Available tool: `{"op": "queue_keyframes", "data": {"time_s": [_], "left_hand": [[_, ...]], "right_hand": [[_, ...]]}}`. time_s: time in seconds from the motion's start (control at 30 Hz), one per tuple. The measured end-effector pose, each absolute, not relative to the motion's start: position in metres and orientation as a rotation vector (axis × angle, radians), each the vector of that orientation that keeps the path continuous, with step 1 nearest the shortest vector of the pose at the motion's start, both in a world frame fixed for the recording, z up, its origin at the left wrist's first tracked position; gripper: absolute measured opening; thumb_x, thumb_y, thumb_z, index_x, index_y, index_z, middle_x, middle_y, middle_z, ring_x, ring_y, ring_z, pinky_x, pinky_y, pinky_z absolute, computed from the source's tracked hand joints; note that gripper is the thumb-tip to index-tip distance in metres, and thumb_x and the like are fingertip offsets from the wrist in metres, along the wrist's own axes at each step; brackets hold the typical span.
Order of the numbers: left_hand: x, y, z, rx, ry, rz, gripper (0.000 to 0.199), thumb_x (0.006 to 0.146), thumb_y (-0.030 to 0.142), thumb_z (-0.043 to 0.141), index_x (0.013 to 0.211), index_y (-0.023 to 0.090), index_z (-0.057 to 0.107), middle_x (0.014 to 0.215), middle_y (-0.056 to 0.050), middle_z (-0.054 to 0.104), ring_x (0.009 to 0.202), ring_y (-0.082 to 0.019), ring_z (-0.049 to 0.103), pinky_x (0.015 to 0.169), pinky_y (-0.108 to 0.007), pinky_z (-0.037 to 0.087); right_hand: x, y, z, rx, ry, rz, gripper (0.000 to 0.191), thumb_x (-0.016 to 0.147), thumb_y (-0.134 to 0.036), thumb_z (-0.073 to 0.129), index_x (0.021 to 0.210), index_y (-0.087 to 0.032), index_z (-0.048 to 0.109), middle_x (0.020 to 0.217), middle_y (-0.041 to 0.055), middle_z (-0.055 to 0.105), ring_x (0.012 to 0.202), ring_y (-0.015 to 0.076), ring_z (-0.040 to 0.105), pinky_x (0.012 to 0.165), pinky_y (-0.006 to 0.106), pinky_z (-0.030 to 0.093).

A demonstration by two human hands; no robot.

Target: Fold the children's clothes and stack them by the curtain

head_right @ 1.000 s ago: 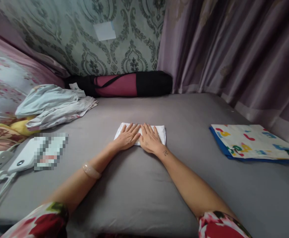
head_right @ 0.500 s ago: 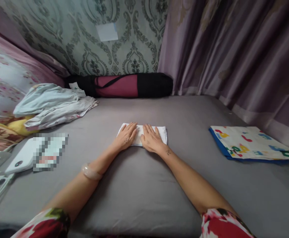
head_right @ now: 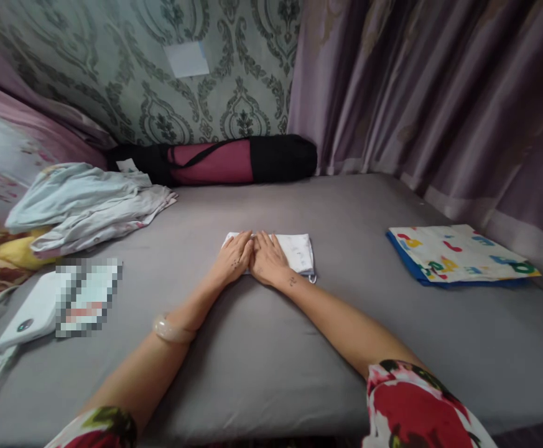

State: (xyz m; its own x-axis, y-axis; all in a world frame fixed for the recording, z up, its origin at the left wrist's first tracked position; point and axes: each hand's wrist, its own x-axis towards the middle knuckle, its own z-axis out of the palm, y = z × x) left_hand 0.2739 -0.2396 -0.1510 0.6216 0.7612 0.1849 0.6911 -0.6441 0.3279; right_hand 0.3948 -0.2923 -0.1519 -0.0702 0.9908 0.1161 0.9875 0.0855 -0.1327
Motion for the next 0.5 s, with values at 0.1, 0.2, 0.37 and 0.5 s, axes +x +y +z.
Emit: {"op": "queue_keyframes", "data": {"time_s": [0.1, 0.2, 0.37, 0.5], "left_hand": [[0.274, -0.24, -0.15, 2.639, 1.202, 0.448, 0.049, 0.101, 0.032, 0.017, 0.141, 0.014, 0.04, 0.146, -0.009, 0.047, 0.139, -0.019, 0.036, 0.115, -0.039, 0.027], [0.274, -0.243, -0.147, 2.726, 1.23, 0.484, 0.049, 0.101, 0.032, 0.017, 0.14, 0.014, 0.041, 0.145, -0.01, 0.047, 0.139, -0.02, 0.036, 0.116, -0.04, 0.025], [0.276, -0.247, -0.143, 2.888, 1.196, 0.51, 0.052, 0.101, 0.034, 0.017, 0.141, 0.013, 0.042, 0.146, -0.01, 0.046, 0.14, -0.022, 0.034, 0.118, -0.043, 0.019], [0.278, -0.244, -0.146, 2.929, 1.144, 0.35, 0.055, 0.101, 0.039, 0.016, 0.144, 0.014, 0.039, 0.15, -0.01, 0.04, 0.143, -0.024, 0.029, 0.118, -0.046, 0.017]], "right_hand": [[0.402, -0.291, -0.148, -2.006, -2.168, 0.152, 0.06, 0.097, -0.03, 0.019, 0.149, -0.002, 0.029, 0.155, 0.0154, 0.029, 0.144, 0.0252, 0.022, 0.118, 0.042, 0.014], [0.414, -0.297, -0.141, -2.037, -2.097, 0.154, 0.06, 0.096, -0.029, 0.02, 0.148, -0.001, 0.029, 0.156, 0.0155, 0.027, 0.145, 0.0244, 0.021, 0.118, 0.041, 0.014], [0.433, -0.315, -0.141, -2.074, -2.084, 0.026, 0.06, 0.096, -0.032, 0.022, 0.147, -0.001, 0.033, 0.155, 0.0165, 0.028, 0.144, 0.0252, 0.021, 0.118, 0.043, 0.013], [0.437, -0.32, -0.153, -2.076, -2.082, -0.023, 0.061, 0.097, -0.036, 0.023, 0.148, -0.004, 0.032, 0.155, 0.0145, 0.028, 0.144, 0.0249, 0.021, 0.118, 0.044, 0.012]]}}
